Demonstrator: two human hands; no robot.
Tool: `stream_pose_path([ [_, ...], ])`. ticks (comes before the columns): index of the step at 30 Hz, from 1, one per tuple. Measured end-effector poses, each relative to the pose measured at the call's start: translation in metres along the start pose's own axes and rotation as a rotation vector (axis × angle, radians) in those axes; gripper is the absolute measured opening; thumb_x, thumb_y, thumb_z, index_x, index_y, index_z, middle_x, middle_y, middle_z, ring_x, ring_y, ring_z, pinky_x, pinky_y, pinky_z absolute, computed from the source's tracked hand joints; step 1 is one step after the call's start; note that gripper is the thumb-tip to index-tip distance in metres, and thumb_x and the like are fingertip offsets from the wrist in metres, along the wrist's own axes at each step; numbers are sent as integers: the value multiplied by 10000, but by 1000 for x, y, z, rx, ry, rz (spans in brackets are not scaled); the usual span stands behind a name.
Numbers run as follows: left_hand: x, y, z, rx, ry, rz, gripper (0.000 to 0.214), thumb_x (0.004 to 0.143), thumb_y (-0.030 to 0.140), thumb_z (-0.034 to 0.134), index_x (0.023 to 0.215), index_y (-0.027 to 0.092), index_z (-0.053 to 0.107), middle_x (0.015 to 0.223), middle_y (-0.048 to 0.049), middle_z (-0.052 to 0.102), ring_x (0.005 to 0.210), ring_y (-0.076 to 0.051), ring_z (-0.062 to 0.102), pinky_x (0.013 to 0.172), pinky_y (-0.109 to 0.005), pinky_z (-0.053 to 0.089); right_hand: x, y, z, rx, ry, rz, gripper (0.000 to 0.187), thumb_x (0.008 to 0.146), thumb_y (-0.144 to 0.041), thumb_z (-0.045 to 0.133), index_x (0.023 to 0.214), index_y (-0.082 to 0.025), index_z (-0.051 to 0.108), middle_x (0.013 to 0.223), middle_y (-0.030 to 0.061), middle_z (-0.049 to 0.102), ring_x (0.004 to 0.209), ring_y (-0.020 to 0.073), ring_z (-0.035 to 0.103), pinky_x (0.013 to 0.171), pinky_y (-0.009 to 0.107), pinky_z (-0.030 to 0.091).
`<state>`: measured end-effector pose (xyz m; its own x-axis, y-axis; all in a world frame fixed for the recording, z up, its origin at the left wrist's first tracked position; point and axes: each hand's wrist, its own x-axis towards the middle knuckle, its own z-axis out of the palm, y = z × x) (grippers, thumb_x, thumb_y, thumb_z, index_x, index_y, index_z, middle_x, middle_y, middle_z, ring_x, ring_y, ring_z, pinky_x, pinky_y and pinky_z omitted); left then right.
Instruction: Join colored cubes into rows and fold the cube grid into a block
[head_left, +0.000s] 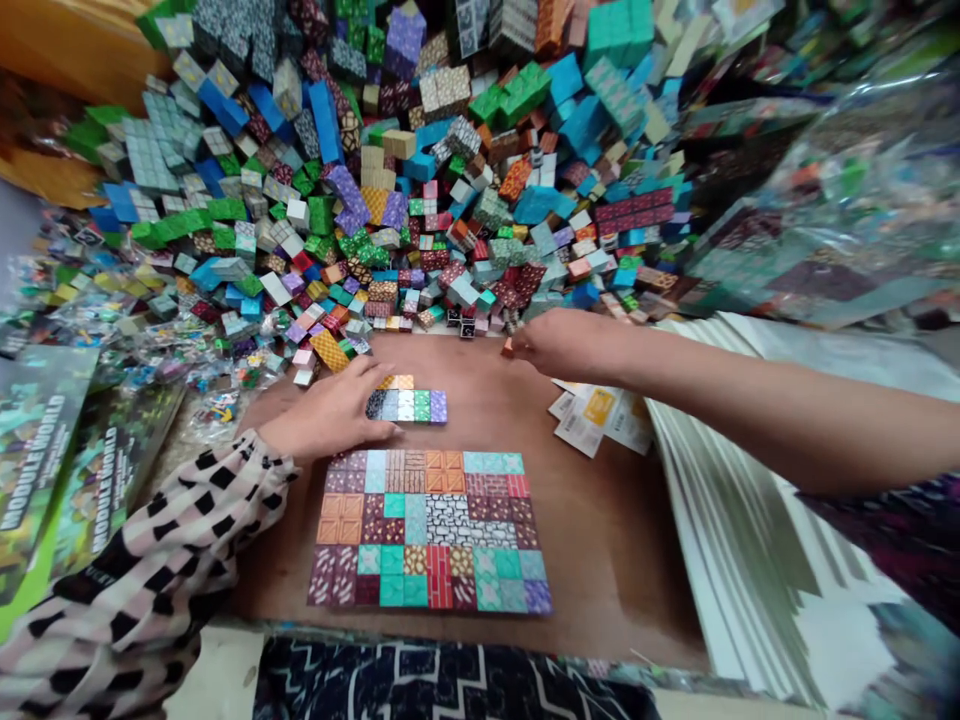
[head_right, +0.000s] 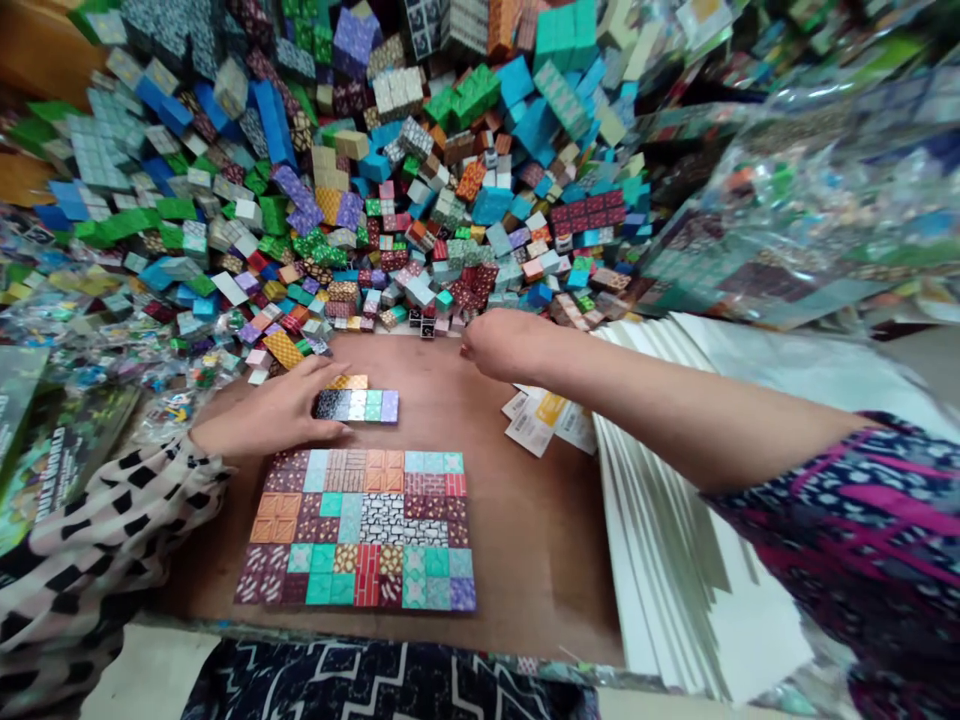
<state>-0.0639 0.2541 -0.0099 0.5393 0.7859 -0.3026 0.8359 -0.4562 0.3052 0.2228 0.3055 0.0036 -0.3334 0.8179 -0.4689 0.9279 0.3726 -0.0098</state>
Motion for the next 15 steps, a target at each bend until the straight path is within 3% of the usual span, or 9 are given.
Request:
stream_pose_path([
  [2,3,1,1,19,1,14,601,796,446,596,1306,155,466,1299,-162,477,1170,-346,520,956,-467,451,-3,0,-1,-56,-29,79,300,885,-197,443,1040,-142,693,997,149,687,877,261,638,638,317,421],
  [6,6,0,4,33,10,28,553,797,420,595,1273,156,495,1265,-149,498,1134,-323,543,938,-449,464,4,3,3,-87,65,125,256,850,-161,472,1004,-102,667,985,168,677,884,261,632,620,303,406],
  [9,7,-2,6,26,15,38,559,794,414,595,1275,151,486,1266,-146,491,1113,-308,548,933,-440,463,16,7,14,-43,93,54,276,830,-263,550,1034,-106,650,983,156,674,878,262,625,630,303,408],
  [15,9,-3,9,21,33,53,587,790,458,591,1301,195,473,1217,-114,491,1069,-288,554,932,-430,450,25,-3,32,69,137,-122,182,833,-237,540,954,-164,655,960,77,686,889,198,626,712,261,421],
])
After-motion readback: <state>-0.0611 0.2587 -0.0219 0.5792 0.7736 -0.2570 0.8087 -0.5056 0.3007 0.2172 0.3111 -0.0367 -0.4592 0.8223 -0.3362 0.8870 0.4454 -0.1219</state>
